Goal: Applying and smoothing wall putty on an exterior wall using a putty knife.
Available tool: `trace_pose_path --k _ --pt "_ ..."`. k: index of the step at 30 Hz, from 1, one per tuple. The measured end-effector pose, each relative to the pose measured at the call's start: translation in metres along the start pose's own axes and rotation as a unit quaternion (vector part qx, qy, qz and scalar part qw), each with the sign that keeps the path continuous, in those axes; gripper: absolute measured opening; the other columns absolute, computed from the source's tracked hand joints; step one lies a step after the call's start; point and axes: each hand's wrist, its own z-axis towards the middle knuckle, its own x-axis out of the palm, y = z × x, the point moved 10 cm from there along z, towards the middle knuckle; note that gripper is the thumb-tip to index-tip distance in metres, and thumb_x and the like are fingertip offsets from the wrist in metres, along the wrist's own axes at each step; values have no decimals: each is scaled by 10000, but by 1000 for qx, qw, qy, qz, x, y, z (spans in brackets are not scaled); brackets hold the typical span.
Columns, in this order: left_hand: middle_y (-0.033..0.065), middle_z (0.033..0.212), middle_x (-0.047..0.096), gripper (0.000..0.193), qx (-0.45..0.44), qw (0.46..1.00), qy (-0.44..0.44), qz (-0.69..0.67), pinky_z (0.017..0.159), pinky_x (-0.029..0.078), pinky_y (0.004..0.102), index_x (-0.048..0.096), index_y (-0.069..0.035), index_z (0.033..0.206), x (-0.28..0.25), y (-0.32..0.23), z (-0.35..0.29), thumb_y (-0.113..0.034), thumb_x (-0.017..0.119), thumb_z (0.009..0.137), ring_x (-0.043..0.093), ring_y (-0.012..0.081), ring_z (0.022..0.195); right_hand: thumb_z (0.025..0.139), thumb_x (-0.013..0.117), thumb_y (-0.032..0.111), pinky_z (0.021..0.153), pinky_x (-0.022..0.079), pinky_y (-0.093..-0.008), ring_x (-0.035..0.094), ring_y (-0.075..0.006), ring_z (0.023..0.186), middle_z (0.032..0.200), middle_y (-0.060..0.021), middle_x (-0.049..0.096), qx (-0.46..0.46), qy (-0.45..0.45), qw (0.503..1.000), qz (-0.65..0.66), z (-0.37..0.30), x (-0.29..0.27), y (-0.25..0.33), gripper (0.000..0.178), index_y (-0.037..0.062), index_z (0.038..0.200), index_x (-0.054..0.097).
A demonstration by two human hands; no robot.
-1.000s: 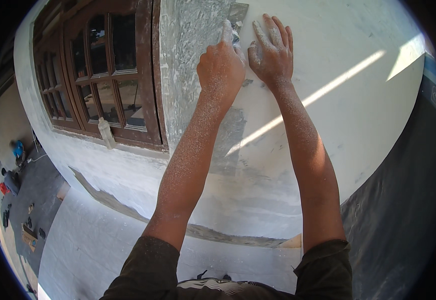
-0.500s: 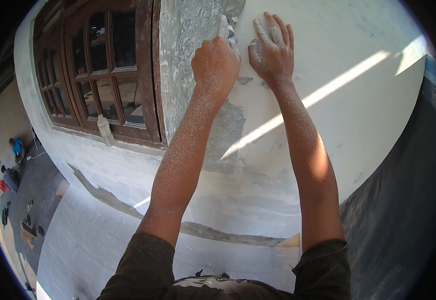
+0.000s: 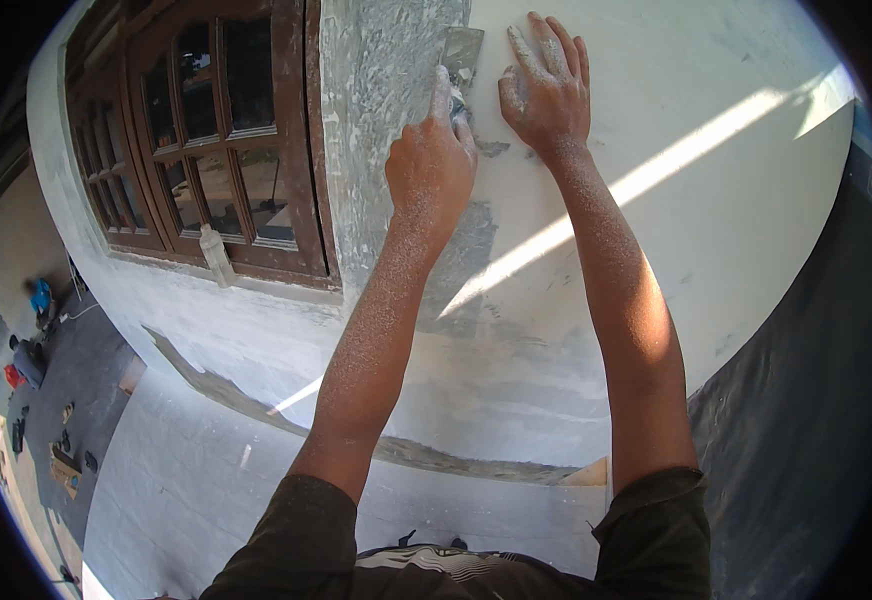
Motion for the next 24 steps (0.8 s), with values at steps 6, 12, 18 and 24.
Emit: trace_pose_path --k 6,12,18,24 --pt "296 1031 714 546 2 1000 -1 -7 885 551 558 484 -122 1505 -14 -17 38 -273 574 988 706 452 970 853 655 214 1260 206 -499 381 -297 1471 1541 -98 488 -1 -11 1000 6 1 2 1 512 125 1358 648" --pt "293 1009 717 566 7 1000 -2 -22 880 556 558 462 -110 1519 9 -2 -13 -249 582 983 708 459 961 858 628 229 1275 157 -501 320 -311 1503 1560 -153 449 27 39 999 22 -2 8 -7 545 61 1376 611" --pt "286 992 719 573 -3 1000 -1 -14 845 560 555 457 -118 1524 -5 -12 21 -224 593 978 712 448 936 861 649 228 1265 196 -500 376 -298 1475 1545 -99 485 -5 -10 1000 8 2 2 3 517 129 1368 643" --pt "249 891 717 662 8 1000 23 -11 722 597 507 358 -122 1580 21 2 -33 -202 613 974 729 414 825 866 644 216 1262 203 -498 374 -294 1476 1548 -93 482 -7 -5 1000 1 -4 3 -3 509 129 1367 644"
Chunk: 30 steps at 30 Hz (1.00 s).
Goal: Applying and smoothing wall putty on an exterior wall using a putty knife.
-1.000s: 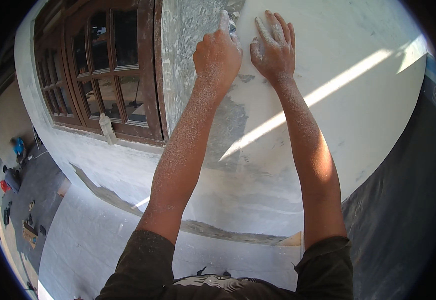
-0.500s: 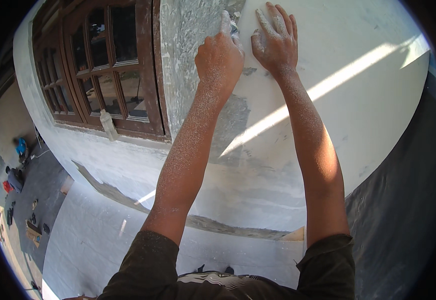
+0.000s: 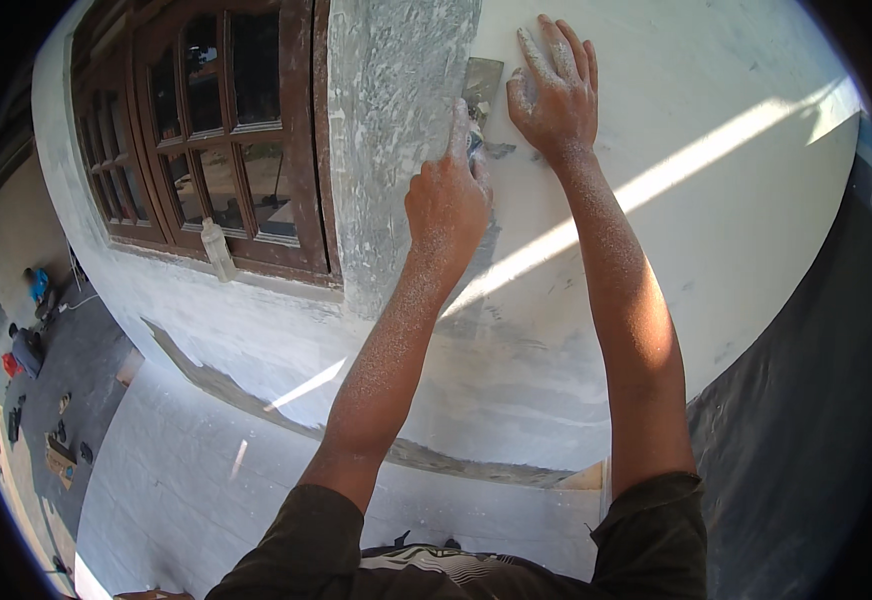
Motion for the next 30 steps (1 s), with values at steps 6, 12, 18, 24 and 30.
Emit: trace_pose_path --k 6,12,18,24,30 --pt "258 928 721 582 -10 999 -11 -29 795 568 539 438 -115 1529 -15 -9 25 -215 598 978 714 439 876 878 630 209 1264 198 -494 380 -290 1472 1537 -92 492 0 0 1000 2 5 -1 4 492 121 1362 647" --pt "262 938 722 574 -19 999 9 -35 792 570 540 444 -114 1524 -3 3 3 -231 597 984 714 436 874 856 569 157 1287 115 -499 276 -320 1530 1558 -207 443 70 91 992 47 9 5 1 551 -36 1372 582" --pt "254 860 719 636 25 999 -29 -27 697 591 529 370 -135 1576 -9 -9 21 -224 598 989 728 414 779 901 591 171 1262 203 -496 380 -289 1471 1534 -95 493 4 -10 1000 5 3 -1 2 465 118 1360 647" --pt "245 846 715 630 6 1000 1 -28 695 590 524 368 -133 1577 2 -3 4 -212 593 993 728 408 781 911 578 164 1260 209 -492 381 -279 1471 1531 -96 496 7 -10 1000 11 2 -4 1 445 112 1347 657" --pt "236 832 714 653 17 1000 -24 -3 693 593 516 352 -139 1587 -10 -7 20 -205 606 989 727 407 762 904 595 163 1257 217 -490 383 -284 1468 1528 -98 498 7 -10 1000 5 6 -3 6 450 112 1347 656"
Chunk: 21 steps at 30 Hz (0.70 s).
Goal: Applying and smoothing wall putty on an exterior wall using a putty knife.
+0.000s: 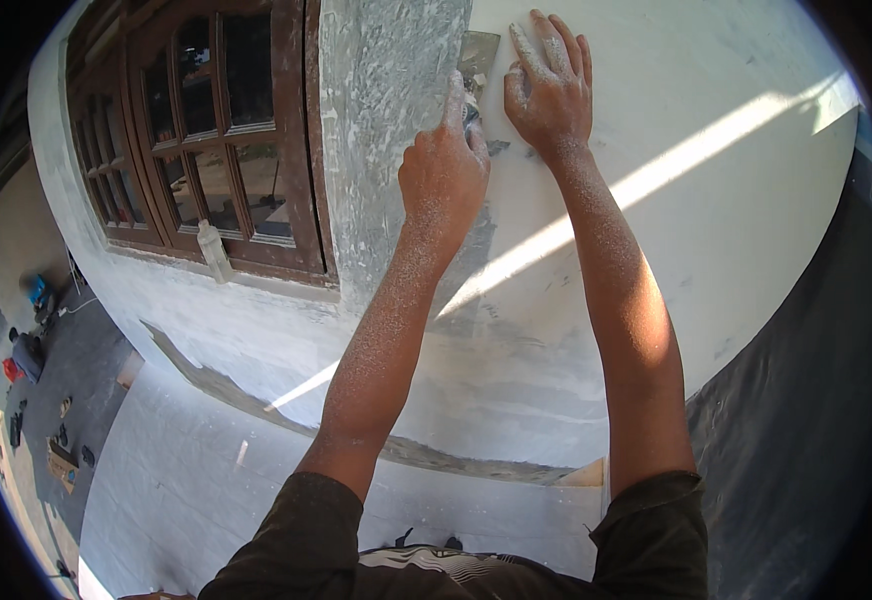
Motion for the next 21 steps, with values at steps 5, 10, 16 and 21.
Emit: trace_pose_path --k 5,10,16,21 --pt "230 842 718 658 -8 1000 21 -6 677 603 483 342 -132 1590 13 4 -20 -213 606 993 737 378 770 897 606 166 1257 218 -494 389 -292 1465 1529 -103 498 0 3 1000 2 0 -5 -1 459 111 1351 653" --pt "227 825 717 661 10 1000 -4 8 664 604 480 336 -128 1592 4 -2 4 -218 605 995 740 372 767 853 556 142 1287 116 -496 269 -316 1535 1568 -197 438 54 90 994 29 2 9 -3 553 -34 1377 581" --pt "265 892 723 580 -69 995 75 -23 802 581 521 429 -109 1540 15 6 -25 -226 584 994 725 421 861 837 557 129 1285 131 -500 284 -328 1526 1560 -209 440 64 101 992 30 0 9 -7 561 -41 1371 583" --pt "257 898 727 588 -18 999 -2 -31 797 583 527 418 -103 1546 -2 -5 10 -231 583 997 727 420 853 893 612 175 1255 218 -507 387 -306 1467 1527 -104 504 -15 -6 1000 -1 -3 3 -3 469 113 1356 651"
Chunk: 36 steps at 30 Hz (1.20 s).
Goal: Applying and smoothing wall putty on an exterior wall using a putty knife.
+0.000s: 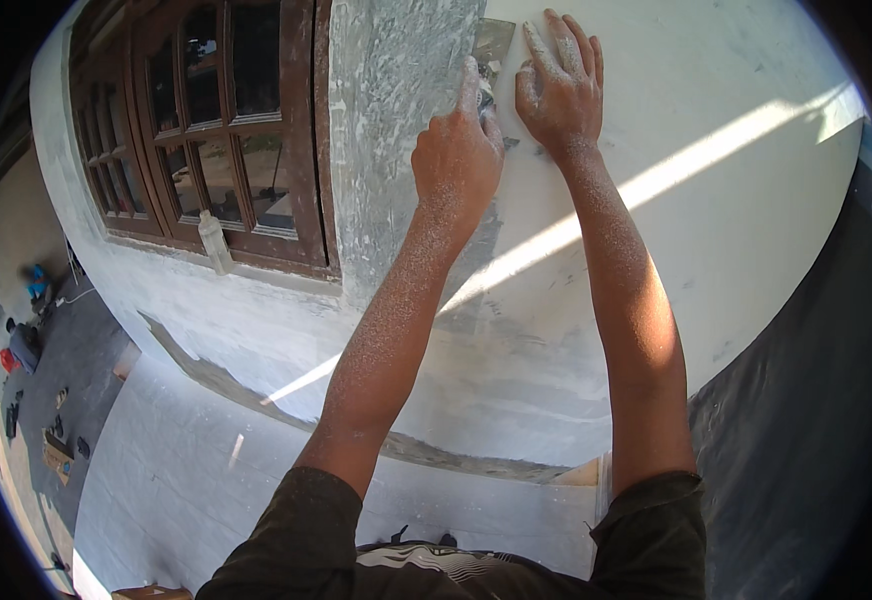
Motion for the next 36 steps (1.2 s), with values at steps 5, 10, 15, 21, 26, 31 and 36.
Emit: trace_pose_path --k 5,10,15,21,26,31,36 --pt "262 900 726 585 -14 1000 13 9 783 583 535 426 -107 1542 6 4 -15 -242 586 995 724 430 847 889 611 177 1253 217 -512 385 -308 1469 1529 -105 503 2 2 1000 0 -1 1 -2 471 113 1354 654" --pt "256 865 722 561 -18 1000 7 -7 777 583 534 456 -120 1525 7 7 -20 -233 588 991 724 430 838 882 619 181 1251 215 -515 387 -309 1466 1526 -105 506 -1 0 1000 0 2 -5 2 479 114 1355 654" --pt "245 858 723 570 -5 1000 -9 -2 773 581 535 452 -128 1529 3 8 -10 -228 594 986 725 424 829 825 556 116 1285 136 -498 290 -330 1523 1559 -207 441 78 97 992 25 9 4 3 577 -36 1381 576" --pt "235 841 725 572 -51 997 56 -8 760 584 526 441 -129 1535 29 25 -55 -228 589 992 727 414 794 833 549 112 1283 143 -495 293 -334 1521 1553 -211 445 79 105 991 14 5 4 -5 572 -39 1384 570" --pt "197 773 707 693 30 998 -43 28 632 598 478 301 -143 1608 4 9 -12 -212 609 990 725 360 693 855 540 119 1282 141 -492 286 -329 1524 1556 -204 445 70 91 993 10 9 4 4 550 -37 1382 573" --pt "234 833 724 586 -67 996 55 30 741 588 530 419 -145 1550 24 31 -53 -232 591 996 729 401 774 866 545 137 1281 144 -495 282 -326 1526 1564 -202 434 76 99 992 11 4 5 -3 543 -25 1384 577" --pt "231 820 720 606 -19 998 -12 63 707 594 519 396 -150 1565 1 19 -8 -225 592 997 730 404 773 869 545 131 1282 140 -492 288 -326 1523 1570 -198 428 74 99 992 21 9 3 3 540 -20 1387 576"
